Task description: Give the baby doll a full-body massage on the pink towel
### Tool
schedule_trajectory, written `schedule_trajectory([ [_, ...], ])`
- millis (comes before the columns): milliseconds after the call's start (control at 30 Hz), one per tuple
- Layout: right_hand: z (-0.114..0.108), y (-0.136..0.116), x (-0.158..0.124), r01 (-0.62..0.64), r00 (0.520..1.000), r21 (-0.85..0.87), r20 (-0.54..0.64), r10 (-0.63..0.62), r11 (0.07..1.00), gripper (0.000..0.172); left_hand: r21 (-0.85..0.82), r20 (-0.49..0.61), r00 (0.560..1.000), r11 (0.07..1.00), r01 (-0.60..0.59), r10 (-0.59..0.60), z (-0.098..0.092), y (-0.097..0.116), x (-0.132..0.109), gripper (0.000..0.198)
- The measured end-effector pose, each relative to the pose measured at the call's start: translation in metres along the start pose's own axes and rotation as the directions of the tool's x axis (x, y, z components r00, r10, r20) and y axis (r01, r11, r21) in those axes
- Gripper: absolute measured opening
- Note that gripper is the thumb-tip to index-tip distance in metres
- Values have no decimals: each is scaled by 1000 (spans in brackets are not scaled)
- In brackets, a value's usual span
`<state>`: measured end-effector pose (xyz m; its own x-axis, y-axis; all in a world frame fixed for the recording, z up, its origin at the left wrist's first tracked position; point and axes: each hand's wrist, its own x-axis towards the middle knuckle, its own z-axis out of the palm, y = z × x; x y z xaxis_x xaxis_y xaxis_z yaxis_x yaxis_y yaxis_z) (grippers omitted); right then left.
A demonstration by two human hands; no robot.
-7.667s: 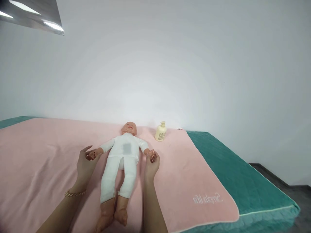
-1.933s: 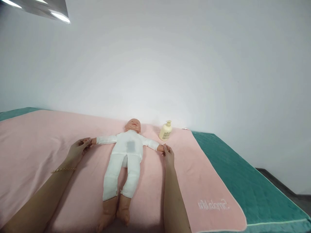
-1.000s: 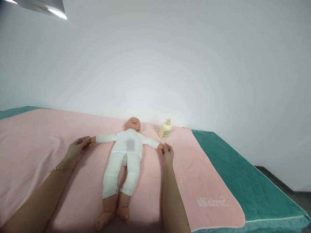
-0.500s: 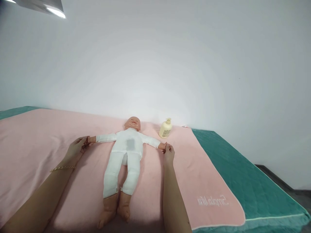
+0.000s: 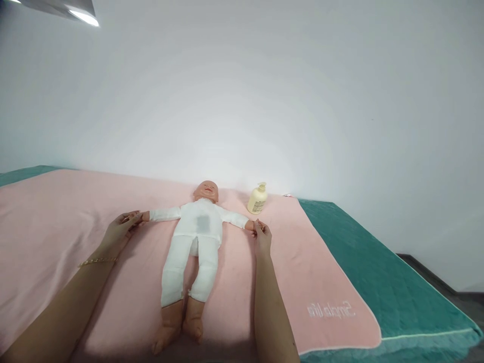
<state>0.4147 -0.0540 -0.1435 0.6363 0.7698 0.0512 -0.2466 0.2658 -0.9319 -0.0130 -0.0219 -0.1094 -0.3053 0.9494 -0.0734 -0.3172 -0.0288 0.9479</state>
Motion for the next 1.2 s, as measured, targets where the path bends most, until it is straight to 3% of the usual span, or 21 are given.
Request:
schedule_trajectory([
  [367, -1, 4, 0, 50, 998, -93, -31, -53, 994, 47, 36, -34, 999, 999, 7, -6, 2, 1, -1, 12],
  [800, 1, -1, 0, -3, 1000, -47, 3, 3, 999, 46, -40, -7, 999, 998, 38, -39, 0, 2, -1, 13],
  [1200, 2, -5, -6, 16, 1000, -173, -7, -18, 985, 49, 29, -46, 999, 1000, 7, -6, 2, 2, -1, 8],
])
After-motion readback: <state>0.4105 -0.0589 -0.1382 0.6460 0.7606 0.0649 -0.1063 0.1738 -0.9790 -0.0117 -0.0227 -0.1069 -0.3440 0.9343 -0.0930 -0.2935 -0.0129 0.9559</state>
